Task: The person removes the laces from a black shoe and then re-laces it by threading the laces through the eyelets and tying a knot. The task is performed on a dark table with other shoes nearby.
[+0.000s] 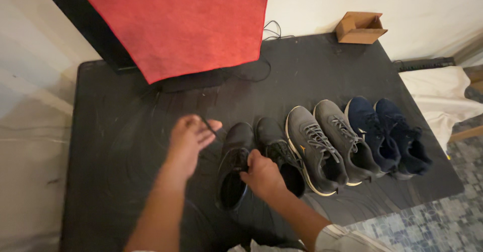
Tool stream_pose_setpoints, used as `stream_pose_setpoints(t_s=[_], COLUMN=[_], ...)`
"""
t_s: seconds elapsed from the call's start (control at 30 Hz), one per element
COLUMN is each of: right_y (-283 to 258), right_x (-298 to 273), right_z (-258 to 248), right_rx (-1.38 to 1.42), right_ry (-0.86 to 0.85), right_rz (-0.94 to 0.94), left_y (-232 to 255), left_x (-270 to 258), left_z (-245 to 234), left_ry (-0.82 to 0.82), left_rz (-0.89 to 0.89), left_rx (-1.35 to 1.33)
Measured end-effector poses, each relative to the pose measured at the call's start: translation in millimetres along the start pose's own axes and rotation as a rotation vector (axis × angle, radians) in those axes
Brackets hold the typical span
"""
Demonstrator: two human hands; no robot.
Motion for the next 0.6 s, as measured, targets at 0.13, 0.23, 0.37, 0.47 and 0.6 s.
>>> stream_pose_setpoints(t_s=[0.13, 0.23, 0.37, 0.47, 0.6], right_y=[4, 5, -2, -36, -71], right_x=[1, 0, -2, 1, 19], right_z=[1, 2, -1, -25, -71], right_rx=[0.010, 0.013, -0.024, 0.323, 0.964], right_ry=[0.027, 0.028, -0.009, 0.045, -0.275], right_rz=[0.025, 0.054, 0.026, -0.418, -0.390], left_y=[79, 130, 141, 121, 103], left_x=[5, -1, -19, -34, -51], left_z=[3, 7, 33, 62, 89], left_ry=[0.015, -0.022, -0.139, -0.304, -0.448], left_rz=[0.226, 0.363, 0.370, 0.228, 0.234], left_rx=[-0.150, -0.153, -0.032, 0.074, 0.237])
Point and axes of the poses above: each hand's wrist, its own x-axis towards the middle knuckle, its own z-axis out of the palm, y = z × x, the point moved 4 cm from there along x, towards the middle knuckle, and after that the axes turned 1 degree about -y, right-handed, at the moved point
